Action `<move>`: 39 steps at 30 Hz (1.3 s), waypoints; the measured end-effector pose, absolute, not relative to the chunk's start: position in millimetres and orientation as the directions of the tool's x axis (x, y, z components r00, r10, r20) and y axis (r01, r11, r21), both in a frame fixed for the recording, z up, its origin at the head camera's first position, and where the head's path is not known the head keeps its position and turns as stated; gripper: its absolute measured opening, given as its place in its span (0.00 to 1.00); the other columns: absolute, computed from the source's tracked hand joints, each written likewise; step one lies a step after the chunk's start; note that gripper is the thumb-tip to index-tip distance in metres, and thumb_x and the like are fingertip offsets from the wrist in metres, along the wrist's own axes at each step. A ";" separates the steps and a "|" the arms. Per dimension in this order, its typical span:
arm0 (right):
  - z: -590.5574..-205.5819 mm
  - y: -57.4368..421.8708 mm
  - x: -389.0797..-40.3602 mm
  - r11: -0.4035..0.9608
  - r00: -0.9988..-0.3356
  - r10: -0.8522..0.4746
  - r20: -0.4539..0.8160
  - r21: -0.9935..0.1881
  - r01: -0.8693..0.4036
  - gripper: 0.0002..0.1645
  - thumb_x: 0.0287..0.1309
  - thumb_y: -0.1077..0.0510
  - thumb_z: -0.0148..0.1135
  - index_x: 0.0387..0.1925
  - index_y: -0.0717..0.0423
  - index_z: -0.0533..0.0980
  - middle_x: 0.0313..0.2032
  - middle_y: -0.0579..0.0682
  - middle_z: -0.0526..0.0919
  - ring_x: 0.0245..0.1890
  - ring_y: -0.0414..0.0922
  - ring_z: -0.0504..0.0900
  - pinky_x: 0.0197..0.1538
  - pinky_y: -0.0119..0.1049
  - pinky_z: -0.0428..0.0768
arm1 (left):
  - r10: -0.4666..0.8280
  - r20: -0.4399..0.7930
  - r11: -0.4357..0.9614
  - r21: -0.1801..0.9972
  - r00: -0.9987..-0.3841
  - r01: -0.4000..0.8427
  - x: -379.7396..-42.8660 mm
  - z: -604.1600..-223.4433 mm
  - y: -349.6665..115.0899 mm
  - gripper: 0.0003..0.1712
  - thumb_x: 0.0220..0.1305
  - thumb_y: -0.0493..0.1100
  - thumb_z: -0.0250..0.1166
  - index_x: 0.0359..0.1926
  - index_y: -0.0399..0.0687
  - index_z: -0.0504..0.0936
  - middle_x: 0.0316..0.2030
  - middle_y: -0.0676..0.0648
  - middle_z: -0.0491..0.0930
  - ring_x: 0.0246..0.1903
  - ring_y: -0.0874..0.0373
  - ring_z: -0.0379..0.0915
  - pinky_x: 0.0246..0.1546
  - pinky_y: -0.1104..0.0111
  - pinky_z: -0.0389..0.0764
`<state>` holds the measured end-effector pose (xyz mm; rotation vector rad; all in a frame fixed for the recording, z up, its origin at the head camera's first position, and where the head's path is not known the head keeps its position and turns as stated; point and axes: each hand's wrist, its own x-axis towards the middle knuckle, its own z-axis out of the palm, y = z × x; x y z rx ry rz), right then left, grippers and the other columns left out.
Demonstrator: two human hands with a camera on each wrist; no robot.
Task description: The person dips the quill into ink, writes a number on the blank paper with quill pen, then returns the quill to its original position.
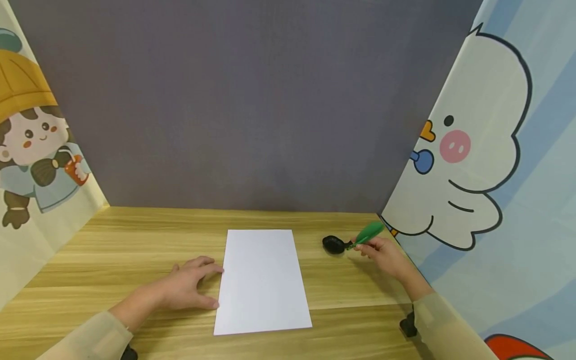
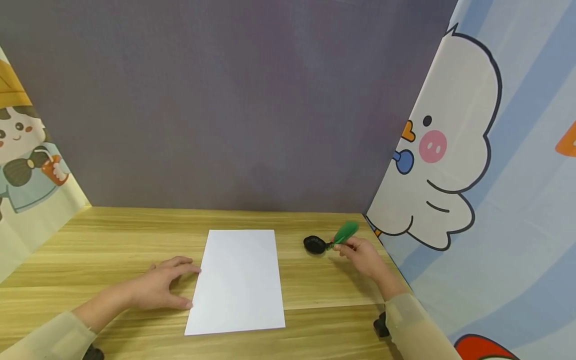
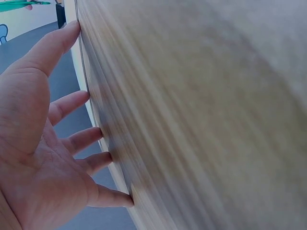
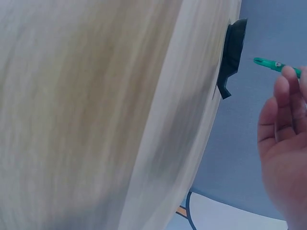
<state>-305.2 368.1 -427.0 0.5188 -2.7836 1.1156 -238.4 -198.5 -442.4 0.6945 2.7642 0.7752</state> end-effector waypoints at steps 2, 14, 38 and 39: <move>-427.4 366.8 -304.9 0.661 -0.937 -0.265 0.227 -0.664 -0.348 0.20 0.82 0.54 0.61 0.65 0.59 0.84 0.49 0.60 0.91 0.40 0.41 0.86 0.43 0.45 0.89 | 0.485 -0.048 0.755 0.527 -0.873 0.391 -238.3 -442.7 -198.4 0.47 0.58 0.65 0.82 0.74 0.56 0.78 0.78 0.33 0.67 0.78 0.26 0.62 0.65 0.09 0.44; -430.7 354.5 -308.3 0.586 -0.946 -0.155 0.286 -0.744 -0.321 0.20 0.85 0.59 0.55 0.63 0.71 0.80 0.46 0.65 0.90 0.40 0.37 0.90 0.47 0.40 0.93 | 0.485 -0.048 0.760 0.516 -0.873 0.395 -239.1 -443.5 -198.0 0.48 0.58 0.65 0.82 0.75 0.55 0.77 0.79 0.33 0.67 0.78 0.26 0.62 0.65 0.09 0.45; -439.5 340.7 -314.4 0.391 -0.983 -0.140 0.120 -0.905 -0.166 0.25 0.87 0.58 0.52 0.66 0.79 0.67 0.54 0.73 0.87 0.44 0.36 0.91 0.53 0.35 0.92 | 0.481 -0.040 0.764 0.508 -0.876 0.397 -238.3 -442.2 -198.0 0.48 0.57 0.66 0.82 0.74 0.56 0.78 0.78 0.32 0.68 0.78 0.26 0.62 0.65 0.09 0.46; -439.8 340.0 -314.8 0.388 -0.983 -0.141 0.116 -0.907 -0.163 0.25 0.87 0.58 0.53 0.66 0.79 0.68 0.54 0.72 0.87 0.45 0.37 0.92 0.53 0.36 0.92 | 0.484 -0.036 0.765 0.503 -0.874 0.402 -238.5 -442.3 -198.0 0.48 0.57 0.66 0.83 0.74 0.55 0.78 0.78 0.32 0.68 0.78 0.26 0.62 0.65 0.09 0.46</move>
